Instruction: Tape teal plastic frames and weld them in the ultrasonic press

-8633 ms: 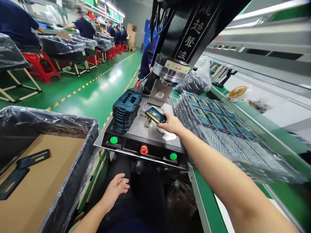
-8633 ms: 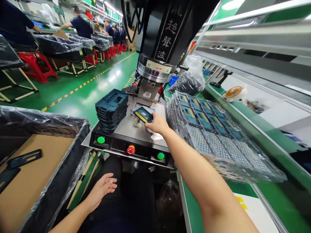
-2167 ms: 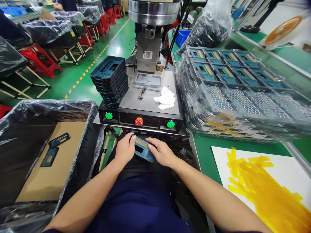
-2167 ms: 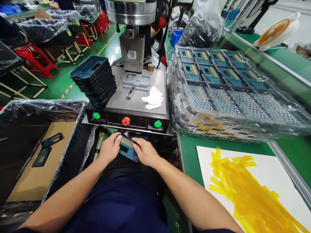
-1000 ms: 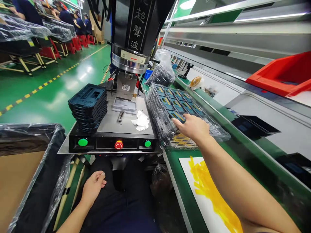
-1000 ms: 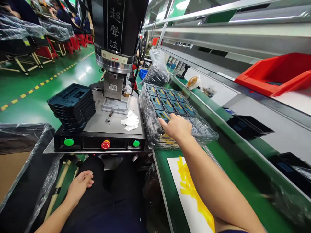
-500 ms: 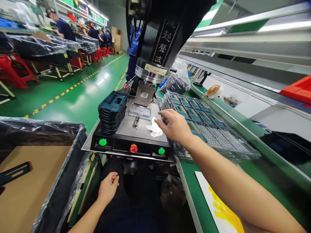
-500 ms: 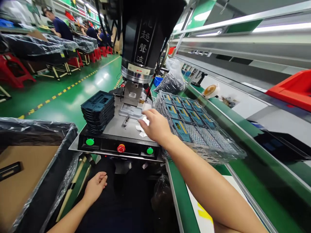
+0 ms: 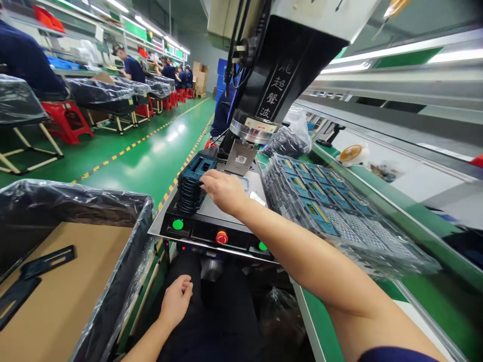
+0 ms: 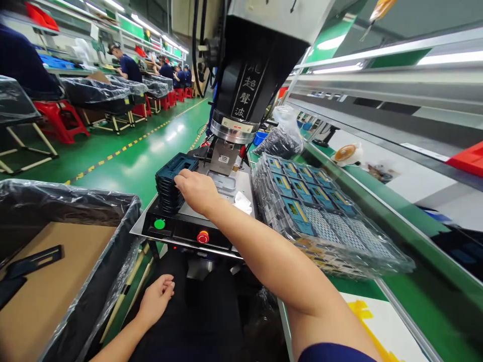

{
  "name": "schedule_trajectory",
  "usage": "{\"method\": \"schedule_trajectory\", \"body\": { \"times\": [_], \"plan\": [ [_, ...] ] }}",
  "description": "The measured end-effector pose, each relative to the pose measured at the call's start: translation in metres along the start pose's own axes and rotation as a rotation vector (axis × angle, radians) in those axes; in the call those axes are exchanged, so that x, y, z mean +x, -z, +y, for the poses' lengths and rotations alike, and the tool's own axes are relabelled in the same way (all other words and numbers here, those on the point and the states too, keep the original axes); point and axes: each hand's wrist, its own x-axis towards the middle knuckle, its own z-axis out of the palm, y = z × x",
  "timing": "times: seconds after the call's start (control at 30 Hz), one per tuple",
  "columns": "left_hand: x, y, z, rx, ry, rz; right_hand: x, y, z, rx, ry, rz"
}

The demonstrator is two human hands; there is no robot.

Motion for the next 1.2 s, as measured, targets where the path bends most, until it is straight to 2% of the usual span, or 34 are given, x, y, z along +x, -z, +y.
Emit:
{"method": "schedule_trajectory", "body": {
  "times": [0.13, 0.23, 0.33, 0.4, 0.5, 0.6, 0.7, 0.77, 0.83, 0.87, 0.93, 1.0, 1.03, 1.1, 1.2],
  "plan": [
    [0.001, 0.0, 0.001, -0.055, 0.053, -0.021, -0.026, 0.009, 0.0, -0.064, 0.093, 0.147],
    [0.001, 0.002, 0.012, -0.104, 0.098, -0.05, -0.069, 0.024, -0.01, -0.047, 0.204, 0.318],
    [-0.001, 0.008, 0.039, -0.297, 0.25, -0.071, -0.122, 0.033, -0.024, 0.031, 0.339, 0.408],
    [-0.004, 0.015, 0.062, -0.481, 0.36, -0.134, -0.159, 0.031, -0.034, 0.085, 0.405, 0.372],
    [-0.008, 0.023, 0.094, -0.649, 0.463, -0.378, -0.209, 0.016, -0.052, 0.132, 0.422, 0.228],
    [-0.012, 0.022, 0.111, -0.609, 0.559, -0.557, -0.249, -0.002, -0.071, 0.189, 0.396, 0.107],
    [-0.014, 0.01, 0.117, -0.428, 0.59, -0.628, -0.279, -0.009, -0.082, 0.238, 0.326, 0.015],
    [-0.015, -0.002, 0.118, -0.336, 0.611, -0.654, -0.296, -0.006, -0.078, 0.264, 0.217, -0.045],
    [-0.016, -0.012, 0.118, -0.31, 0.633, -0.65, -0.315, 0.0, -0.062, 0.285, -0.011, -0.08],
    [-0.017, -0.015, 0.117, -0.314, 0.638, -0.641, -0.326, 0.005, -0.05, 0.282, -0.182, -0.092],
    [-0.017, -0.018, 0.114, -0.331, 0.632, -0.607, -0.35, 0.013, -0.019, 0.233, -0.617, -0.131],
    [-0.017, -0.017, 0.109, -0.355, 0.619, -0.578, -0.373, 0.02, 0.016, 0.142, -1.049, -0.24],
    [-0.017, -0.017, 0.107, -0.369, 0.617, -0.569, -0.384, 0.023, 0.033, 0.092, -1.214, -0.309],
    [-0.018, -0.016, 0.103, -0.401, 0.619, -0.56, -0.399, 0.025, 0.061, 0.041, -1.371, -0.409],
    [-0.021, -0.016, 0.1, -0.434, 0.637, -0.538, -0.407, 0.019, 0.085, 0.007, -1.431, -0.521]
  ]
}}
